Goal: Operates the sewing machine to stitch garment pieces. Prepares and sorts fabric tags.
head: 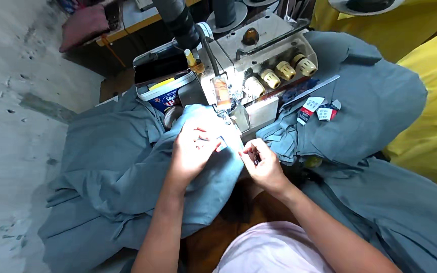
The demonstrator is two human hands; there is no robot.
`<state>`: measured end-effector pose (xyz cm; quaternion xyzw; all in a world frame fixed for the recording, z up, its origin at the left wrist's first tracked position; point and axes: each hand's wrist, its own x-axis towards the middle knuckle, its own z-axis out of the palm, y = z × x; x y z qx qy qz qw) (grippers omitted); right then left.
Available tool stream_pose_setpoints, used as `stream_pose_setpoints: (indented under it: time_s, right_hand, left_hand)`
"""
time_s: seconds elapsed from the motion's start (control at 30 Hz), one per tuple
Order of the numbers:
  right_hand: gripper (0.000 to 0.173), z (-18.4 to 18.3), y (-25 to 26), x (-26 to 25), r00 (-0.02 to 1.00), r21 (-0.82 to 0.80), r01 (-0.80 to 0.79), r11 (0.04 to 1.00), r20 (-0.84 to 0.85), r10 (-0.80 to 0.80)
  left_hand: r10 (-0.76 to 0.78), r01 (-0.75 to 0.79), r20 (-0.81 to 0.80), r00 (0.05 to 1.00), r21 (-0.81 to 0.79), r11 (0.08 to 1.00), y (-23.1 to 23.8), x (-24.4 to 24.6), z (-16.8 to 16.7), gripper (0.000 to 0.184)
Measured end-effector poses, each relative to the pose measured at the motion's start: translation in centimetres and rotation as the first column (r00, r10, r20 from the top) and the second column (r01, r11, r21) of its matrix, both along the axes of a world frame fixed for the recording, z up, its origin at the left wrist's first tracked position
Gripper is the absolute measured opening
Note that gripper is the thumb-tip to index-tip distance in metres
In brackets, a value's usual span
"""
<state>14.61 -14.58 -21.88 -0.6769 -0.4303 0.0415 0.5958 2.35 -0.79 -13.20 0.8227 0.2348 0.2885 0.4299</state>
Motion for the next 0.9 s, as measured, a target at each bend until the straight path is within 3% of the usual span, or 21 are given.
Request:
stream_pose_setpoints:
  time_s: [0.07, 0.13, 0.4, 0.63, 0.8, 0.9]
  right_hand:
    - [0.009, 0.4, -0.4, 0.1, 1.000, -0.005, -0.012, 1.000, 0.024, 0.012]
    - [0.010, 0.8, -0.4, 0.1, 0.999, -0.021, -0.014, 1.000, 0.040, 0.015]
    - [0.042, 2.2, -0.2, 0.1, 0.995, -0.169, -0.039, 0.985, 0.087, 0.054]
    - [0.043, 3.5, -0.3, 0.5, 0.990, -0.259, -0.104, 0.960, 0.066, 0.125]
    - [0.039, 3.7, -0.2, 0.7, 0.989, -0.285, -0.130, 0.950, 0.034, 0.145]
    - [0.039, 3.8, -0.2, 0.8, 0.989, -0.292, -0.134, 0.947, 0.026, 0.148]
  left_hand:
    - [-0.058, 0.058, 0.003, 0.998, -0.067, 0.996, 0.9, 1.2, 0.2, 0.028]
    - [-0.085, 0.072, -0.087, 0.993, -0.150, 0.986, 1.3, 2.3, 0.7, 0.039]
    - [-0.058, 0.032, -0.270, 0.961, -0.097, 0.995, 2.2, 4.2, 1.0, 0.040]
    - [-0.041, 0.027, -0.353, 0.935, -0.044, 0.999, 2.3, 4.7, 1.6, 0.047]
    - [-0.022, 0.097, -0.347, 0.938, 0.201, 0.975, 1.7, 4.4, 1.2, 0.023]
    - [0.025, 0.127, -0.248, 0.968, 0.578, 0.806, -0.2, 3.3, -0.5, 0.011]
